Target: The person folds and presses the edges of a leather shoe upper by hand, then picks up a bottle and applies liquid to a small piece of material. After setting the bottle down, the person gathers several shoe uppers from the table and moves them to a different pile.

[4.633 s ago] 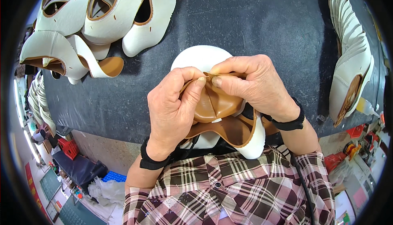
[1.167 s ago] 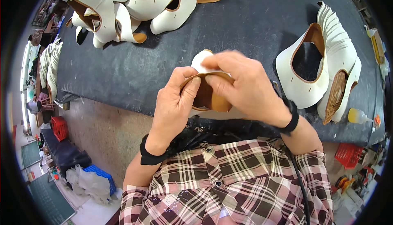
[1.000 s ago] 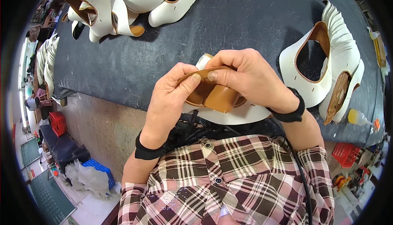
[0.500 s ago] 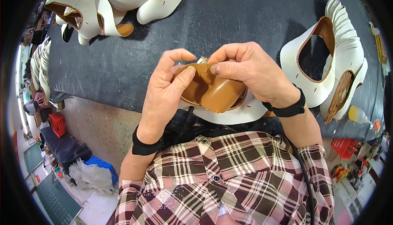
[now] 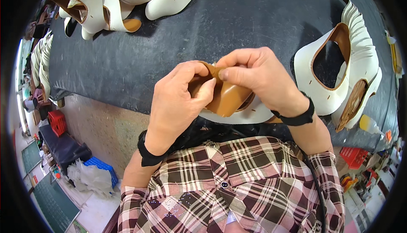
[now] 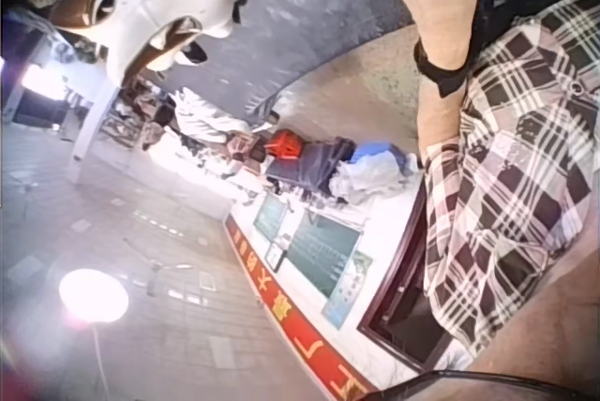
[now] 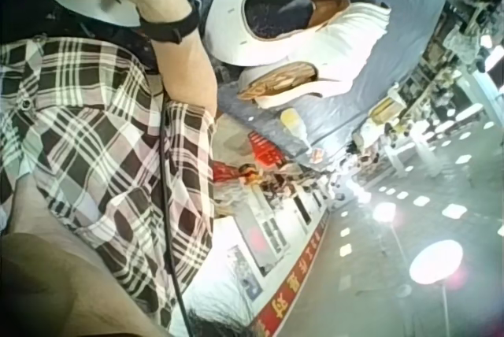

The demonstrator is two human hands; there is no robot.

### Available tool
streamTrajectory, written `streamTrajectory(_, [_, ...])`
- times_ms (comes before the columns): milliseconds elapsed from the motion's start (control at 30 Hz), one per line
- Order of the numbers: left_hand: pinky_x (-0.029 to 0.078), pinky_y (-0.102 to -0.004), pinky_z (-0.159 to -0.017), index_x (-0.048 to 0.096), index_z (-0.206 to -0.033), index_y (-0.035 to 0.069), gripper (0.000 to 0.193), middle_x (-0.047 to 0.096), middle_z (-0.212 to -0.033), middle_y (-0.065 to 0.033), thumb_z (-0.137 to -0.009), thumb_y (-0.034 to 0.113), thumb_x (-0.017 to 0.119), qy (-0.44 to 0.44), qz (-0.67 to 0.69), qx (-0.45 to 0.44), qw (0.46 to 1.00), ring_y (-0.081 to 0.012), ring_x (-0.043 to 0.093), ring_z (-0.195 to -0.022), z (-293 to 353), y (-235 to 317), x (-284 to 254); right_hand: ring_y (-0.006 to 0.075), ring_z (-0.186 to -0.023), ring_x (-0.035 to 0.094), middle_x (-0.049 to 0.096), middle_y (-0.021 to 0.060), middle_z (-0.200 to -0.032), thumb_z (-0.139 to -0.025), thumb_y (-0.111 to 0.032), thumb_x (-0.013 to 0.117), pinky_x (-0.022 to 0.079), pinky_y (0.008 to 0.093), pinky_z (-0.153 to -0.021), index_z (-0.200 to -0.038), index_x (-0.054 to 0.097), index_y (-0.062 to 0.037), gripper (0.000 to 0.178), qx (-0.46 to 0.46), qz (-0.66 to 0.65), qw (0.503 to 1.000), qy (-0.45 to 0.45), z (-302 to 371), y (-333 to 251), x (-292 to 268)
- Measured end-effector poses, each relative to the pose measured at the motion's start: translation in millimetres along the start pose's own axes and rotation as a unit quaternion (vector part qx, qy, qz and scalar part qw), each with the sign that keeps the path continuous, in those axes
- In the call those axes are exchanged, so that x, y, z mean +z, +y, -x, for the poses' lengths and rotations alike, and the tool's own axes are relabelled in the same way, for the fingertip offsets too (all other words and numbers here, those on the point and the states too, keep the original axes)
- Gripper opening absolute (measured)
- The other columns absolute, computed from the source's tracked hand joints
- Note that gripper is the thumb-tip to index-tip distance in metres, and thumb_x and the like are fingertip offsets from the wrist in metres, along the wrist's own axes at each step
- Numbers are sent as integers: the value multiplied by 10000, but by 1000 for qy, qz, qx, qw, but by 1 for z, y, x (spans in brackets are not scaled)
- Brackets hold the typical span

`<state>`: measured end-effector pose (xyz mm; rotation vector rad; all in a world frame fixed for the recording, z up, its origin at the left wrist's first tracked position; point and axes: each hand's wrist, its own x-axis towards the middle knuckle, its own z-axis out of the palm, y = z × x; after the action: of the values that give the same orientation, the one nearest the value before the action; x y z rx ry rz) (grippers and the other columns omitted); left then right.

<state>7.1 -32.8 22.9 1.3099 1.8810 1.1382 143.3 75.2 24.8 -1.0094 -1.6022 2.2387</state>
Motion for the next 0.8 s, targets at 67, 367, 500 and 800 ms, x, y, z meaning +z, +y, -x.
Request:
streamTrajectory(67, [488,-278,-574,583,-837,4,117,613,-790,-101,-732,40,621,-6,-17,-5,1000,-204,613,-645,0,-5,0,135,-582,597,633,113,-672,-760,-85,559,461,240,-538,-857,637,21,163,-89,138,986,31,1,5,8])
streamTrajectory(367, [487,-309,-574,566,-786,9,68,612,-756,-111,-738,51,590,-12,-123,95,988,-250,602,-641,-3,-10,0,306,-606,605,597,173,-691,-750,-90,550,479,336,-514,-797,630,-11,122,-241,297,918,103,6,17,19])
streamTrajectory(500, [481,-302,-559,577,-775,15,55,614,-747,-110,-725,34,588,9,-133,79,988,-240,599,-624,-3,-8,3,295,-606,606,600,162,-691,-745,-71,555,478,329,-508,-792,622,-8,103,-256,328,905,90,4,16,17])
streamTrajectory(800, [477,-247,-594,610,-810,-9,117,643,-805,-110,-698,-15,576,70,14,-14,997,-155,614,-648,3,-15,8,226,-632,623,624,135,-717,-761,-76,541,477,282,-550,-854,614,9,145,-201,235,947,84,2,17,12])
